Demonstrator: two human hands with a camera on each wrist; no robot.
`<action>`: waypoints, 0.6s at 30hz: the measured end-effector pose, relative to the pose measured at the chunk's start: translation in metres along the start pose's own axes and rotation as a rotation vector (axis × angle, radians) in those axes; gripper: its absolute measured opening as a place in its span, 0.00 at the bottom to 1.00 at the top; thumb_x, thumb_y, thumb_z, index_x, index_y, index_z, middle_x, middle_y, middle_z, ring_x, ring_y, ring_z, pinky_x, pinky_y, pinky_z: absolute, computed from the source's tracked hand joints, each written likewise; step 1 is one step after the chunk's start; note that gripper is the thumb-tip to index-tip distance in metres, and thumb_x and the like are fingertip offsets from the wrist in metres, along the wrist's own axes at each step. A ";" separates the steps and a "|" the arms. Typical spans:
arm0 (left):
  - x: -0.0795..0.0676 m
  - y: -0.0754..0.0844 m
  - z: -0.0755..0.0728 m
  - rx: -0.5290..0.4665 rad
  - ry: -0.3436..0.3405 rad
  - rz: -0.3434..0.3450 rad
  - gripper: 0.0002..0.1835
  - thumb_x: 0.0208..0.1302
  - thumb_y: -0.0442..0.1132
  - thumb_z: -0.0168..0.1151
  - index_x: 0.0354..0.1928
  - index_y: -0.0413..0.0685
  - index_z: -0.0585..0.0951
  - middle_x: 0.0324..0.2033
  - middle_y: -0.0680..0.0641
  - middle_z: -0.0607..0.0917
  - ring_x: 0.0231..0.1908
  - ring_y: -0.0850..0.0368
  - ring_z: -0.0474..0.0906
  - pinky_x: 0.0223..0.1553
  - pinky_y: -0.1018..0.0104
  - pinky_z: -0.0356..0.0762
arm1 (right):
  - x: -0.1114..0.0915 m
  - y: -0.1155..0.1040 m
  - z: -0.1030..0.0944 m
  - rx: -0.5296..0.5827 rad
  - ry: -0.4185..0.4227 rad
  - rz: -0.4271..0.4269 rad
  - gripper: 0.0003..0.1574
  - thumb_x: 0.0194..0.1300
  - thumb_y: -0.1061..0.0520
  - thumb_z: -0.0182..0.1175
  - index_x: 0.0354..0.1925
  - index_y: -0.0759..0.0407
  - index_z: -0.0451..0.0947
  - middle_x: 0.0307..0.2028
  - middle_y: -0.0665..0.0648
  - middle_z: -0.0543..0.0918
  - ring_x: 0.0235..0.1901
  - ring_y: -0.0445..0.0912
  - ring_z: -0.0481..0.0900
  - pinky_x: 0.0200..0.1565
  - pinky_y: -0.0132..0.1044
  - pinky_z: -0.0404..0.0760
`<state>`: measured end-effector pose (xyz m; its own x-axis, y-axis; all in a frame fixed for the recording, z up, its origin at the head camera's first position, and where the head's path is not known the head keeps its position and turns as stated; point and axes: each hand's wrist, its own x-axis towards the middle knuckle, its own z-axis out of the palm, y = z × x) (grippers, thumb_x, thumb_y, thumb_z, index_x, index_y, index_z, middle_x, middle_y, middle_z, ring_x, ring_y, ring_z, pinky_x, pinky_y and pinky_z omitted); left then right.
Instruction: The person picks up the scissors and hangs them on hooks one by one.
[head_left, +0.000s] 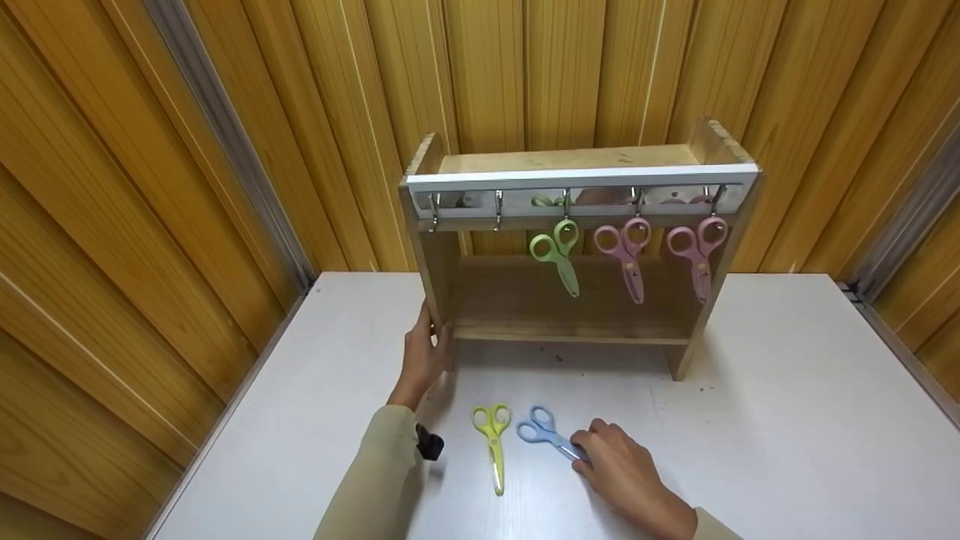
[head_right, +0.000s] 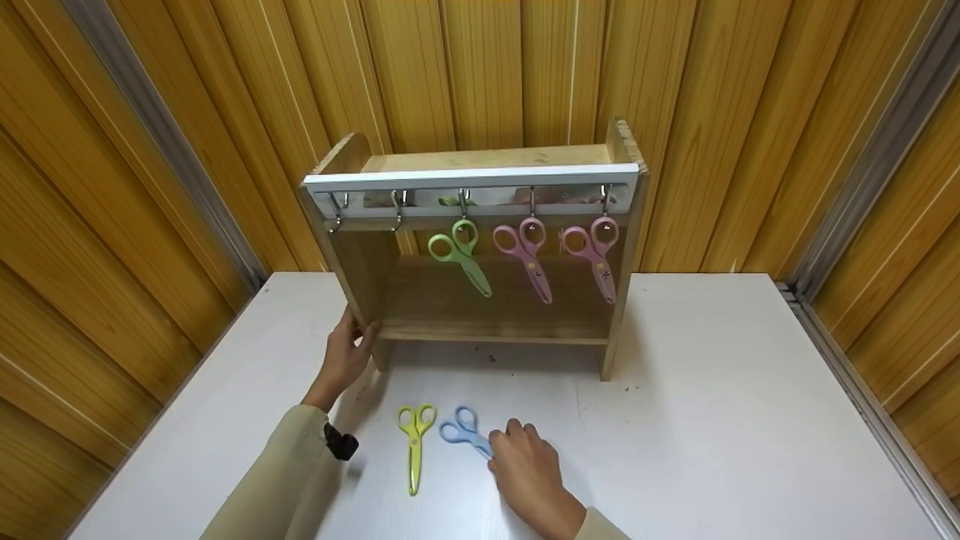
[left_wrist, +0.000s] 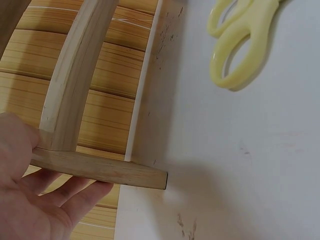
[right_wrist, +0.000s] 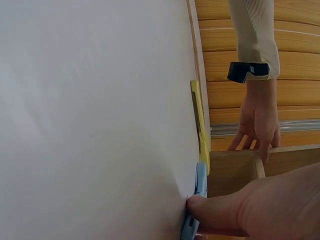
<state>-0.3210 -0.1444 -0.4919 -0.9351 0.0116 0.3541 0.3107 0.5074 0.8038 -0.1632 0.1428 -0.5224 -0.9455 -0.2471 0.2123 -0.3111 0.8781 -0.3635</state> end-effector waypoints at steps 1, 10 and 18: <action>0.000 0.000 0.000 0.000 -0.001 0.001 0.35 0.79 0.34 0.53 0.82 0.50 0.53 0.73 0.42 0.70 0.66 0.45 0.75 0.66 0.53 0.77 | 0.000 0.001 0.000 -0.008 0.005 0.004 0.14 0.49 0.61 0.81 0.35 0.57 0.88 0.26 0.49 0.75 0.26 0.41 0.69 0.21 0.35 0.72; 0.000 0.000 0.000 0.006 0.003 0.006 0.35 0.79 0.35 0.54 0.82 0.50 0.53 0.73 0.41 0.70 0.66 0.45 0.76 0.65 0.54 0.77 | 0.000 0.006 -0.002 -0.018 0.029 0.021 0.13 0.50 0.64 0.80 0.34 0.56 0.87 0.26 0.48 0.75 0.26 0.42 0.71 0.22 0.38 0.76; 0.000 -0.001 0.002 0.014 0.019 0.046 0.35 0.79 0.35 0.54 0.82 0.47 0.52 0.73 0.39 0.70 0.65 0.44 0.76 0.64 0.53 0.79 | 0.001 0.008 -0.001 -0.014 0.043 0.018 0.13 0.49 0.65 0.79 0.34 0.56 0.87 0.26 0.47 0.75 0.26 0.41 0.70 0.22 0.37 0.75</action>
<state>-0.3215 -0.1435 -0.4939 -0.9164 0.0195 0.3998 0.3511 0.5187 0.7795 -0.1663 0.1502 -0.5241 -0.9459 -0.2134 0.2444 -0.2921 0.8880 -0.3552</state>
